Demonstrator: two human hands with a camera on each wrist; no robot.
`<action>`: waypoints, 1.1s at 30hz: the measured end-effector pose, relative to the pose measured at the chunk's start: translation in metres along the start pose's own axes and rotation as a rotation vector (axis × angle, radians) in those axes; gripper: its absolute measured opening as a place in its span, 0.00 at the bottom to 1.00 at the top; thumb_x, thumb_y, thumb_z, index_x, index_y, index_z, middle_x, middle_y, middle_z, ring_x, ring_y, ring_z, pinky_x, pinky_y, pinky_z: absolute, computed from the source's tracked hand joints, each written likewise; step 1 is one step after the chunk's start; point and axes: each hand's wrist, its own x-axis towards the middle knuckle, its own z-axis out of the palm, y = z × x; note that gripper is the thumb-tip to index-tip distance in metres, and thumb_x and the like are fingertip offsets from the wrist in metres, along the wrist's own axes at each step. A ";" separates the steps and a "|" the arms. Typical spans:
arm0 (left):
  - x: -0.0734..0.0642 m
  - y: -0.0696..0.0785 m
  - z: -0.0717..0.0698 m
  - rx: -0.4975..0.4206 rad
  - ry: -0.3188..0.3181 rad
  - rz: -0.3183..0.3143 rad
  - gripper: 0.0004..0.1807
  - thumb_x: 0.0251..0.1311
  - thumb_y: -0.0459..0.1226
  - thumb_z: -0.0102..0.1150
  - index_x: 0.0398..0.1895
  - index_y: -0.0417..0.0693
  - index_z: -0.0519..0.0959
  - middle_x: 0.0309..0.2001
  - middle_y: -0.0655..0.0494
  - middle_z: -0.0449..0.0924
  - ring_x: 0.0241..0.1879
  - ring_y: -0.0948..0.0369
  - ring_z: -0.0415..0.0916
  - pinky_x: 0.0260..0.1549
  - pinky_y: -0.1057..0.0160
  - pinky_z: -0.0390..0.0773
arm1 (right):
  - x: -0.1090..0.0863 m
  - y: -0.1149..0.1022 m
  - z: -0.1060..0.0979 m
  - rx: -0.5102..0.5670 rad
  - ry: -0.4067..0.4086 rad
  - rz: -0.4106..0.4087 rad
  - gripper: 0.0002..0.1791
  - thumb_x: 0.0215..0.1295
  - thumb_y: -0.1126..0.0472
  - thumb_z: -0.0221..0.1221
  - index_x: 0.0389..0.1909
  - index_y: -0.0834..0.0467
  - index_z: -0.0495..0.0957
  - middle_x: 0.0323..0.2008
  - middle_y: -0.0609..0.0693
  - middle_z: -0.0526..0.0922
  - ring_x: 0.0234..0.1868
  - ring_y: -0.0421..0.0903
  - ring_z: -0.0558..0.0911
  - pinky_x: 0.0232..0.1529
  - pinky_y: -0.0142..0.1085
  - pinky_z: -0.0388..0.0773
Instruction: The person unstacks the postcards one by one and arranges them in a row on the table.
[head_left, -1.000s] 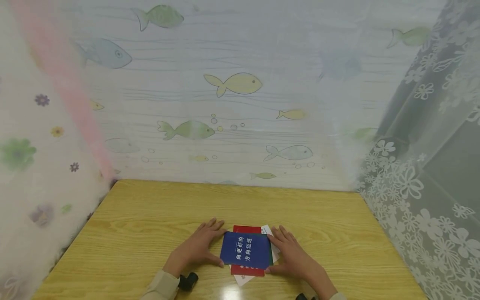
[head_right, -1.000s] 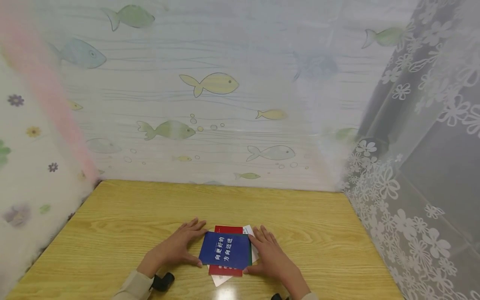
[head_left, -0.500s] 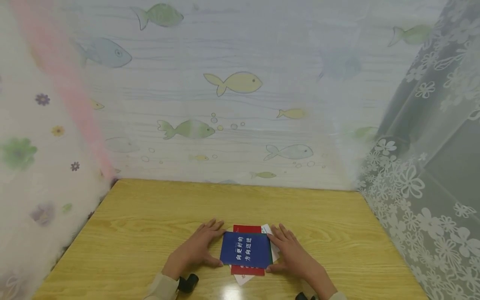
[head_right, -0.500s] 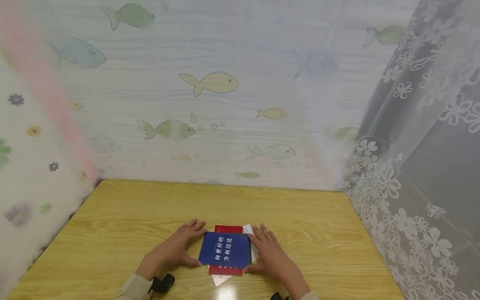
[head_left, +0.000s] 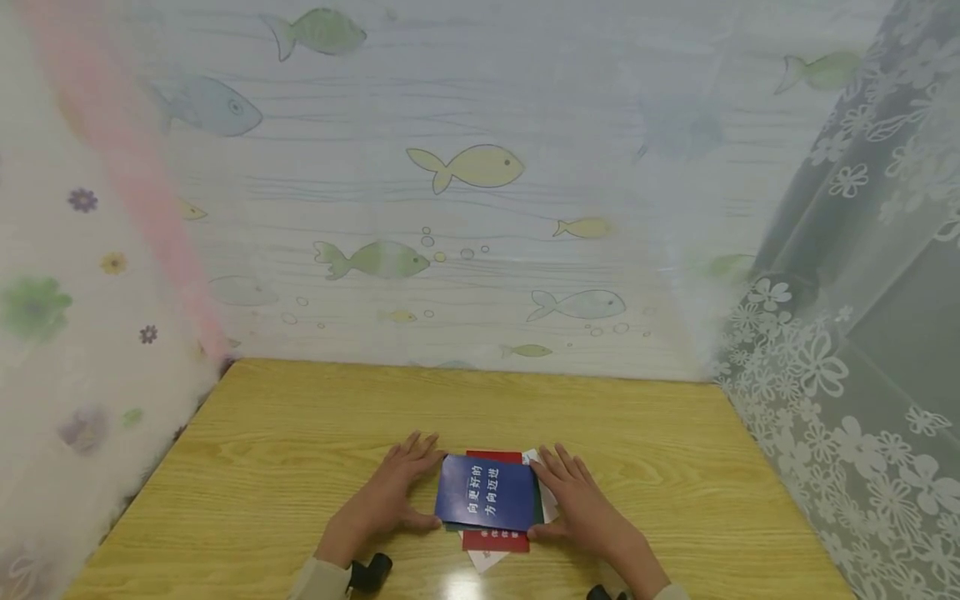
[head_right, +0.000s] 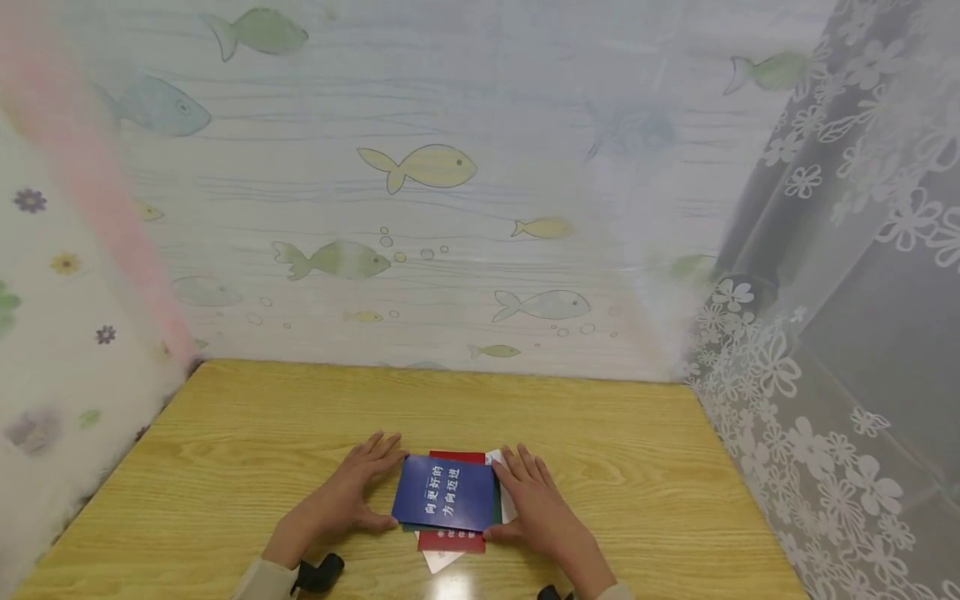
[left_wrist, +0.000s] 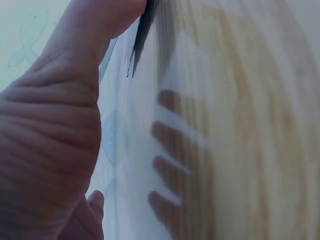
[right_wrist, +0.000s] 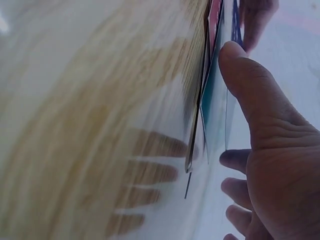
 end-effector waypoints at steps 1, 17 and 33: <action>0.000 0.000 0.000 -0.006 0.007 0.004 0.54 0.42 0.50 0.82 0.75 0.46 0.67 0.80 0.46 0.54 0.80 0.40 0.42 0.77 0.36 0.43 | 0.000 0.000 0.000 -0.001 0.005 -0.005 0.55 0.52 0.39 0.74 0.75 0.62 0.63 0.78 0.63 0.57 0.80 0.65 0.49 0.78 0.64 0.47; -0.006 0.001 -0.012 0.053 0.077 0.014 0.52 0.48 0.46 0.78 0.76 0.40 0.65 0.79 0.42 0.55 0.79 0.38 0.43 0.76 0.34 0.45 | 0.015 -0.011 0.000 -0.039 0.052 -0.044 0.55 0.54 0.43 0.74 0.76 0.66 0.61 0.79 0.65 0.55 0.79 0.67 0.50 0.77 0.65 0.49; -0.002 -0.011 -0.025 0.091 0.098 0.011 0.51 0.45 0.43 0.78 0.75 0.39 0.66 0.79 0.40 0.56 0.78 0.36 0.46 0.73 0.29 0.47 | 0.033 -0.013 0.006 -0.012 0.066 -0.069 0.53 0.60 0.41 0.70 0.78 0.62 0.58 0.80 0.63 0.53 0.80 0.66 0.47 0.78 0.65 0.45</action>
